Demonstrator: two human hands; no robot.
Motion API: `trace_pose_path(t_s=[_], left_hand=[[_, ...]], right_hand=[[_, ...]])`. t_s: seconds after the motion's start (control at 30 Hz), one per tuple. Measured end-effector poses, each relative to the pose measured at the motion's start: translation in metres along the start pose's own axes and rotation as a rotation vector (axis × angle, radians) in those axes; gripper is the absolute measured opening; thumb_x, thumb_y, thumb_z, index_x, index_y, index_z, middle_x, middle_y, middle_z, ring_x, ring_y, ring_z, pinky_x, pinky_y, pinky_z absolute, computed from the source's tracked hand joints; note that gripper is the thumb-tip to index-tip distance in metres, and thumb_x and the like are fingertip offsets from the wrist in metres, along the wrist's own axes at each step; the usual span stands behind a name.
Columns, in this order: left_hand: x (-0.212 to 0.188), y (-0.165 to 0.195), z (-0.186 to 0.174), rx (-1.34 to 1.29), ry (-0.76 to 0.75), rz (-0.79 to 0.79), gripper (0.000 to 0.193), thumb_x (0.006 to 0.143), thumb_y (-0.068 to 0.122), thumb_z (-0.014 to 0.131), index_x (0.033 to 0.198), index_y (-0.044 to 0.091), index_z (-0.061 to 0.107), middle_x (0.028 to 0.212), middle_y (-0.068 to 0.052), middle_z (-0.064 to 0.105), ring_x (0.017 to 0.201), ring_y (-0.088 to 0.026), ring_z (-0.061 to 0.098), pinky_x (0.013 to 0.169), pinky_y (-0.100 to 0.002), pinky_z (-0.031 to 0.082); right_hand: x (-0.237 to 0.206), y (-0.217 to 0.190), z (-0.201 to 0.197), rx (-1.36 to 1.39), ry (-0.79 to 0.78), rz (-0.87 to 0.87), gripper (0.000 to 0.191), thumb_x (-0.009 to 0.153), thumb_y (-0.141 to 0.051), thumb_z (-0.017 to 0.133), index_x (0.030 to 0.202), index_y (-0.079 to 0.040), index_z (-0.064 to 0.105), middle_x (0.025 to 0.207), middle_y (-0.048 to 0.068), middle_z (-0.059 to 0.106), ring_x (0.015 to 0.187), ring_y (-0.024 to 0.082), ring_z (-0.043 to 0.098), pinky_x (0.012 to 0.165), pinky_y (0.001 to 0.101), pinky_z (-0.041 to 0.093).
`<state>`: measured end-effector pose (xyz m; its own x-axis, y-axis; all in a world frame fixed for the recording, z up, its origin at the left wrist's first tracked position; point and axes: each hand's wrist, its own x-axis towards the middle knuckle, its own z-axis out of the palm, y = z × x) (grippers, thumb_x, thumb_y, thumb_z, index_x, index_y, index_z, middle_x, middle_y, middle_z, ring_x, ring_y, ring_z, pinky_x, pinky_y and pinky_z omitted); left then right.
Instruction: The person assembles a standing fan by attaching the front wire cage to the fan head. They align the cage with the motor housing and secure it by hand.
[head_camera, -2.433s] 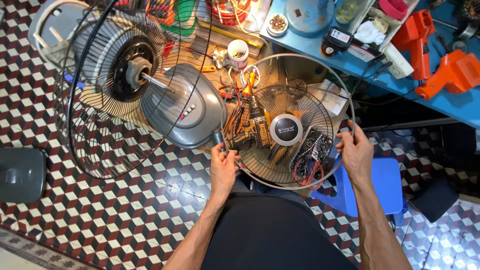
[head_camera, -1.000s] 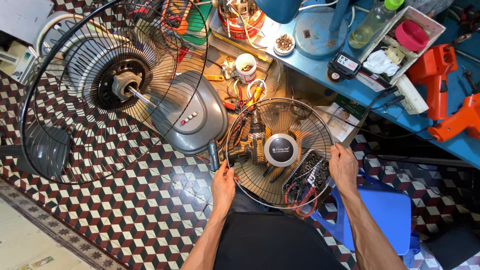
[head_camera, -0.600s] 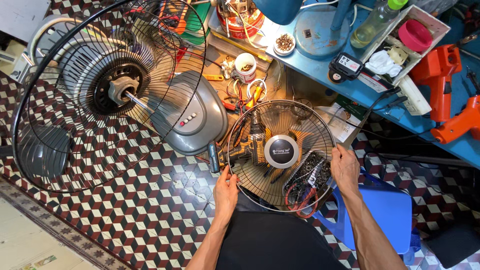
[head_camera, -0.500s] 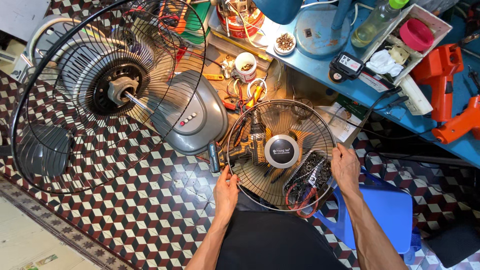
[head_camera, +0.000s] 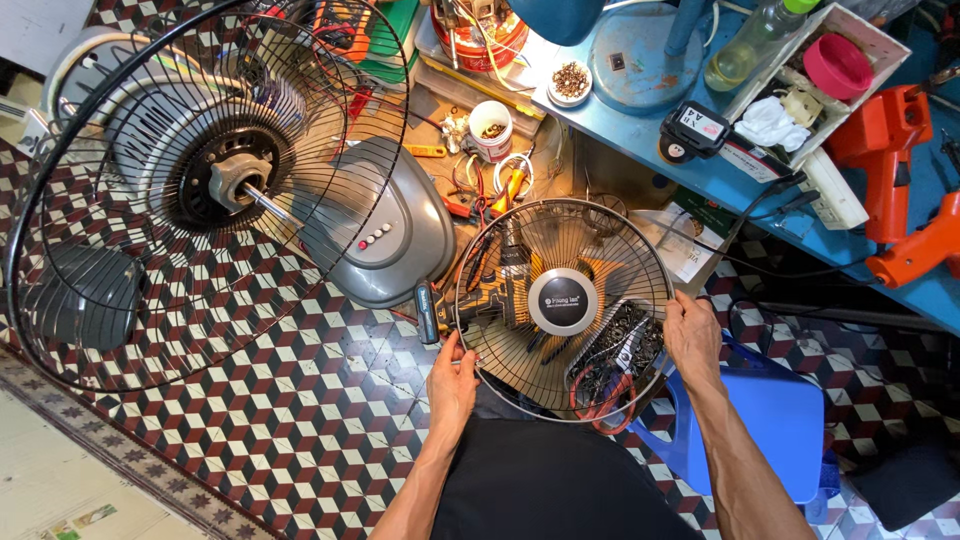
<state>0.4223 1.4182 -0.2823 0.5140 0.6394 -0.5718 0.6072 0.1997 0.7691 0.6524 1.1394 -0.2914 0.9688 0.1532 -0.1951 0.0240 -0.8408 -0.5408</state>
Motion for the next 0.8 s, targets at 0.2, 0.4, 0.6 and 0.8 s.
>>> trace_pose_path(t_s=[0.2, 0.4, 0.6, 0.8], left_hand=[[0.002, -0.003, -0.001, 0.049, 0.016, -0.004, 0.052, 0.096, 0.021, 0.060, 0.147, 0.013, 0.053, 0.102, -0.007, 0.074, 0.082, -0.016, 0.074, 0.062, -0.032, 0.063], [0.006, -0.009, -0.002, 0.170, 0.027, -0.059, 0.051, 0.094, 0.020, 0.063, 0.144, 0.012, 0.055, 0.098, -0.007, 0.073, 0.065, -0.018, 0.071, 0.058, -0.032, 0.059], [0.001, 0.004, -0.001, 0.030, -0.026, -0.128, 0.046, 0.094, 0.020, 0.065, 0.137, 0.005, 0.059, 0.086, -0.008, 0.071, 0.066, -0.012, 0.069, 0.060, -0.029, 0.060], [-0.004, 0.033, -0.002, -0.031, -0.119, -0.168, 0.036, 0.100, 0.022, 0.065, 0.130, 0.002, 0.064, 0.078, -0.012, 0.063, 0.062, -0.016, 0.056, 0.057, -0.031, 0.044]], right_hand=[[0.001, -0.004, -0.004, -0.007, 0.028, -0.075, 0.037, 0.102, -0.026, 0.056, 0.128, -0.003, 0.069, 0.109, 0.024, 0.065, 0.098, 0.042, 0.065, 0.086, 0.0482, 0.051], [0.004, -0.021, -0.016, 0.024, -0.059, 0.020, 0.040, 0.102, -0.029, 0.056, 0.130, -0.004, 0.068, 0.116, 0.025, 0.068, 0.108, 0.043, 0.065, 0.094, 0.0465, 0.049], [0.009, -0.047, -0.032, 0.110, -0.115, 0.249, 0.044, 0.094, -0.033, 0.062, 0.129, -0.008, 0.071, 0.117, 0.022, 0.073, 0.111, 0.036, 0.070, 0.097, 0.0411, 0.051], [0.006, -0.052, -0.038, 0.253, -0.162, 0.157, 0.037, 0.096, -0.024, 0.067, 0.128, -0.004, 0.072, 0.108, 0.016, 0.075, 0.095, 0.025, 0.069, 0.082, 0.0355, 0.053]])
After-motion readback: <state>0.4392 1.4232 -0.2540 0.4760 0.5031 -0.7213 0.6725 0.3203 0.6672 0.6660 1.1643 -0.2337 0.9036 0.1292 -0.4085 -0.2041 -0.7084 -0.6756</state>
